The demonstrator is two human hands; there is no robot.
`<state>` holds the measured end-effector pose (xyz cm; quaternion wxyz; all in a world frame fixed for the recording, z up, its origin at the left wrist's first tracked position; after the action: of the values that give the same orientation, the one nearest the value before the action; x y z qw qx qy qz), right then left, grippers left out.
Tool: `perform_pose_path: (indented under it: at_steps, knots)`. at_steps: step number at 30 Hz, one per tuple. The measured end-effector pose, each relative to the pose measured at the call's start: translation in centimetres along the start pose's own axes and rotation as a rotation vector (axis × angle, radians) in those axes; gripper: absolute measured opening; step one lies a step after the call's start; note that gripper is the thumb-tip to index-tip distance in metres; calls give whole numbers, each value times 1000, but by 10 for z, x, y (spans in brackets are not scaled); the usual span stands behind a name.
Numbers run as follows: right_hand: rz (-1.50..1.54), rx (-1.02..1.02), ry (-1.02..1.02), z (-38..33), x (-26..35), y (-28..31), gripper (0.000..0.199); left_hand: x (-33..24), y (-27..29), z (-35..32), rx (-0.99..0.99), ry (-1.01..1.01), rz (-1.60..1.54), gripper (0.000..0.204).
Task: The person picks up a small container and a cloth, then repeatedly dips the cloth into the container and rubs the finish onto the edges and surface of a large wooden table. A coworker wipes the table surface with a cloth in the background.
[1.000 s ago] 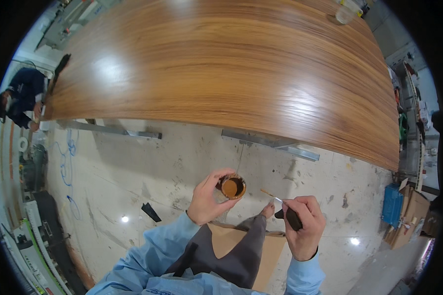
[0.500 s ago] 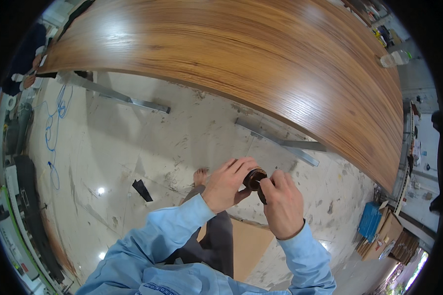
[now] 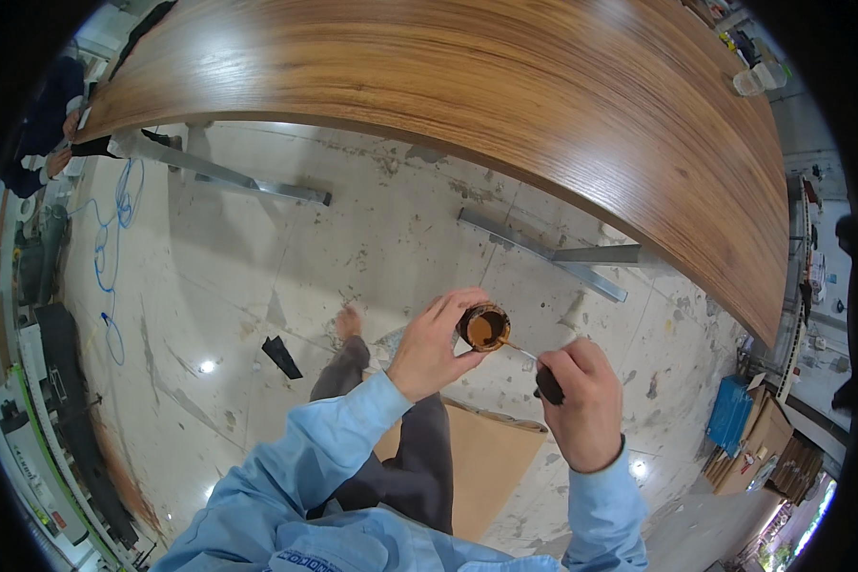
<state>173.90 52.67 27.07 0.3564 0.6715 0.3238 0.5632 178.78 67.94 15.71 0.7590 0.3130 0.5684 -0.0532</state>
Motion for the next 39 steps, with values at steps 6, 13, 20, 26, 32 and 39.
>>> perform_pose_path:
  at_steps: [6,13,20,26,32,39]
  knots:
    - [107,70,-117,-1,-22,-15,30,12,-5,2,41,21,-46,66]
    - [121,37,-138,7,-14,-42,31,40,3,5,76,27,-68,66]
    - [-15,-100,-19,19,9,-50,38,52,20,7,110,37,-47,66]
    - [-78,-143,11,23,19,-49,36,61,34,9,91,103,-75,65]
    - [-55,-181,76,27,22,-47,37,60,43,16,39,73,-66,66]
    - [240,-84,-132,30,0,-56,23,58,46,19,37,68,-70,68]
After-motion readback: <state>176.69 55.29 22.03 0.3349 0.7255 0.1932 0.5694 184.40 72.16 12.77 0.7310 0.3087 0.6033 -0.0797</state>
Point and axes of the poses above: each hand's wrist, its own z-axis towards the middle knuckle, its own y-axis out of the back of the hand, x = y × z, the point moved 10 cm from there along z, towards the middle knuckle, and after that the axes turned 9 degrees about -y, right-handed, at the moved point
